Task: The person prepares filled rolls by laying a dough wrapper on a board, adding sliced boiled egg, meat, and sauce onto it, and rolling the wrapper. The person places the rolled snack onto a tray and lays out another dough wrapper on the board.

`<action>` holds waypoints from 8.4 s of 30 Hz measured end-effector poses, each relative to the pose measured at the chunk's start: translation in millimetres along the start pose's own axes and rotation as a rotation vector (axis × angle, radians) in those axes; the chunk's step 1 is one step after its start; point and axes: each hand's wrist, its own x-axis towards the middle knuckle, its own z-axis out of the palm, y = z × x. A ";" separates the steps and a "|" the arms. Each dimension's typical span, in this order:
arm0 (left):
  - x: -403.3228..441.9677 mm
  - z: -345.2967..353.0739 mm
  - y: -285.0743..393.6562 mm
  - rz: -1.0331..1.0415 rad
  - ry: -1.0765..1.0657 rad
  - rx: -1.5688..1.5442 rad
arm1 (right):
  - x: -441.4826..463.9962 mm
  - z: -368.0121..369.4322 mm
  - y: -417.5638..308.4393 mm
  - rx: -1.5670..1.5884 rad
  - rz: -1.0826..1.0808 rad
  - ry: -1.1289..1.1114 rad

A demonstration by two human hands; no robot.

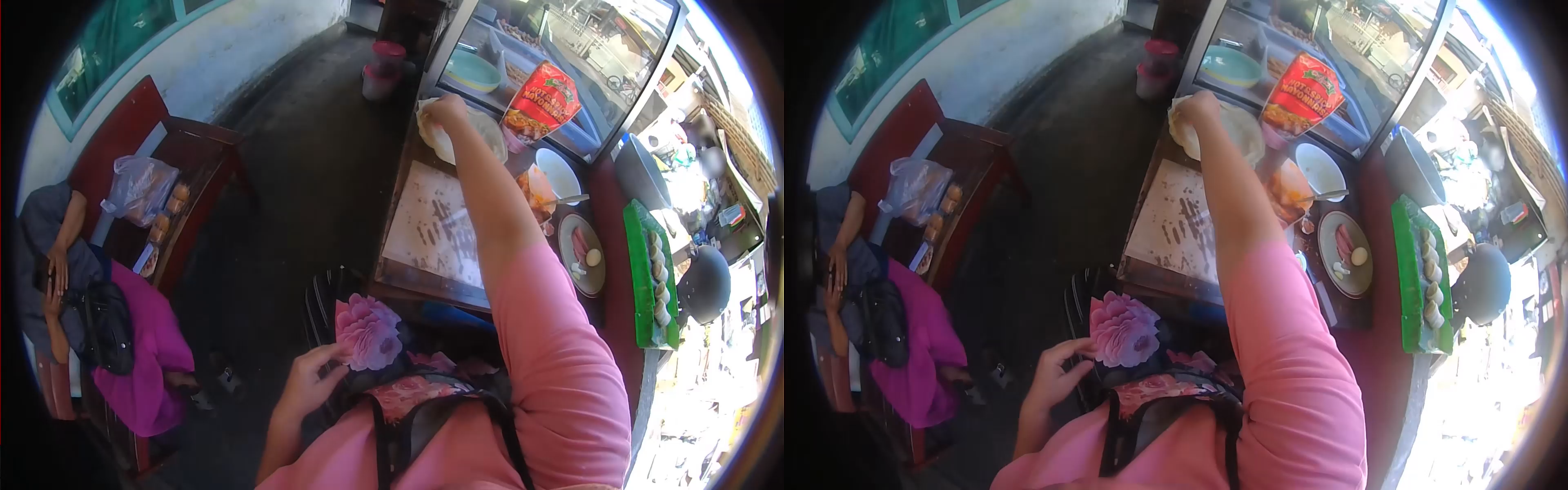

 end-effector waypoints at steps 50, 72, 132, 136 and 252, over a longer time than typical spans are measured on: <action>56.3 56.7 10.4 0.151 0.120 -0.500 | -265.5 -341.7 -33.8 0.924 -0.364 -0.480; 118.0 36.6 180.5 0.384 -0.188 0.138 | -357.9 -279.4 11.9 0.103 -0.700 -0.550; 236.7 61.8 33.6 0.532 0.532 0.632 | -269.2 -88.7 98.0 -0.500 -0.277 0.063; 229.0 63.0 37.7 0.547 0.555 0.575 | -310.2 -115.8 101.4 -0.225 -0.393 0.265; 206.0 70.2 44.9 0.642 0.469 0.763 | -242.0 -243.4 277.5 -0.341 0.318 -0.041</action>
